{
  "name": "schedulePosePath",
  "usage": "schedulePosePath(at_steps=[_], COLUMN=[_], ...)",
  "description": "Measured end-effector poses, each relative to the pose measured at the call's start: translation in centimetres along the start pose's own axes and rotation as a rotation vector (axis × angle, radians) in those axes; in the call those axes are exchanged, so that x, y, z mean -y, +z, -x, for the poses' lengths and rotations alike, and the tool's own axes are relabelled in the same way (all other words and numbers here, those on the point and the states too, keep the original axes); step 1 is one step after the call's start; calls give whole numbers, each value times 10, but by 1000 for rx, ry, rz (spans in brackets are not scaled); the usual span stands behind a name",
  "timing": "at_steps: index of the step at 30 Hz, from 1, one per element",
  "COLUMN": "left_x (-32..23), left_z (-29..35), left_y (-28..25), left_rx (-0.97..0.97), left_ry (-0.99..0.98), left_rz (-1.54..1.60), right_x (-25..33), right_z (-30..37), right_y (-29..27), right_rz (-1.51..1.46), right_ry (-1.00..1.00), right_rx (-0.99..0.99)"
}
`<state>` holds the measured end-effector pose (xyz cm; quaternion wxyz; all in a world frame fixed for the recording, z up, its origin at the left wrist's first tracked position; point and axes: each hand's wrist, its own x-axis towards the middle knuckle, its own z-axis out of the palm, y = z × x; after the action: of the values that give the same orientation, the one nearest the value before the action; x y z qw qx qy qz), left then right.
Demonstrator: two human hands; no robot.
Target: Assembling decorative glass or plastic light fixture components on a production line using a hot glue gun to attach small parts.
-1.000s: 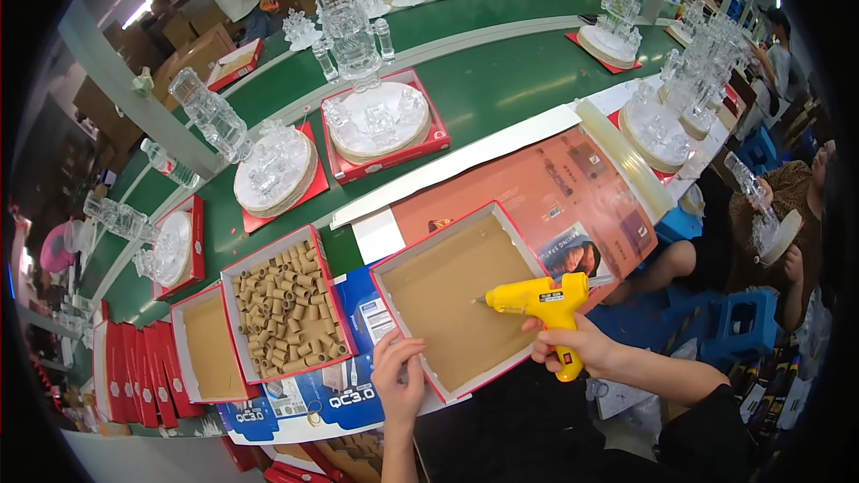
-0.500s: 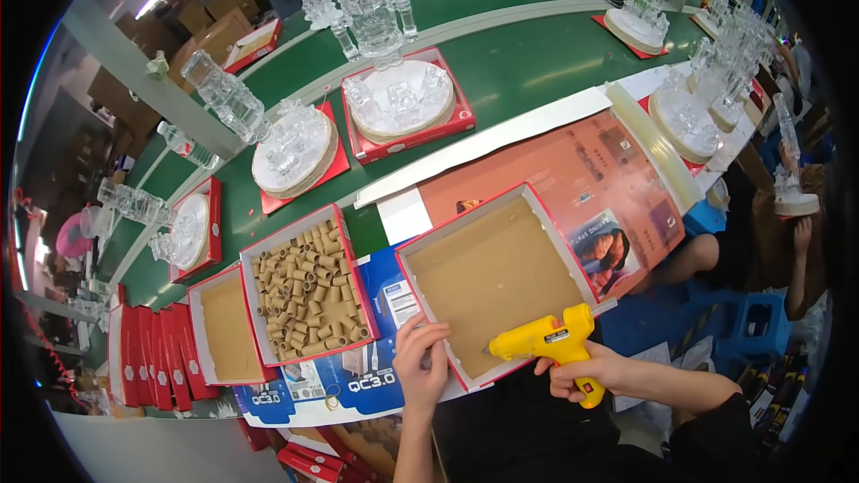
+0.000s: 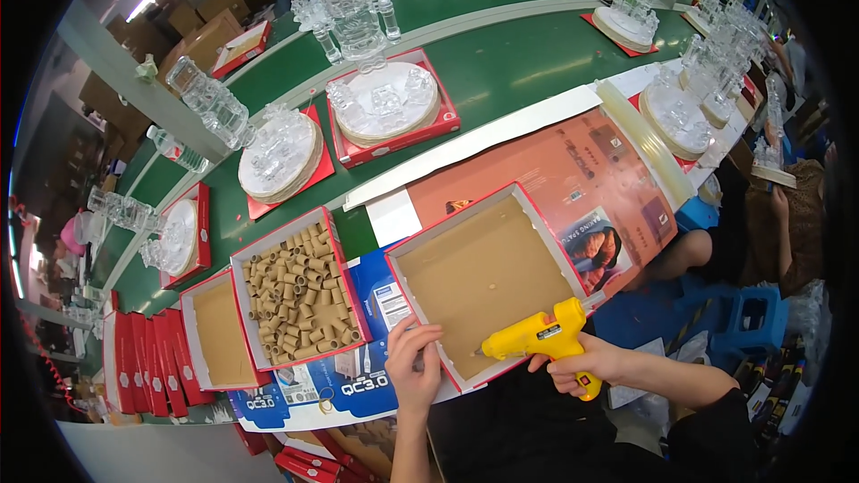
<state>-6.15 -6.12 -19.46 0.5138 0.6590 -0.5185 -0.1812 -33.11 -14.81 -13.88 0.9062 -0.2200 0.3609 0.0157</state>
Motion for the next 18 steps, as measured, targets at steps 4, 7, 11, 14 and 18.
schedulePosePath(at_steps=[4,7,11,14,18], left_x=[-1,0,-4,-5,-6], left_z=[-1,-1,-4,-4,-3], left_y=[1,0,1,0,1], left_rx=[-1,0,0,-3,6], left_ry=[0,13,25,19,-20], left_rz=[-9,-25,-32,-44,-9], right_x=[16,25,28,43,43], right_z=[8,23,50,72,80], right_y=[9,13,-14,-6,-13], right_rz=[109,209,326,387,488], right_ry=[-9,-131,-316,-263,-245], right_rx=[-21,-70,-52,-243,-364])
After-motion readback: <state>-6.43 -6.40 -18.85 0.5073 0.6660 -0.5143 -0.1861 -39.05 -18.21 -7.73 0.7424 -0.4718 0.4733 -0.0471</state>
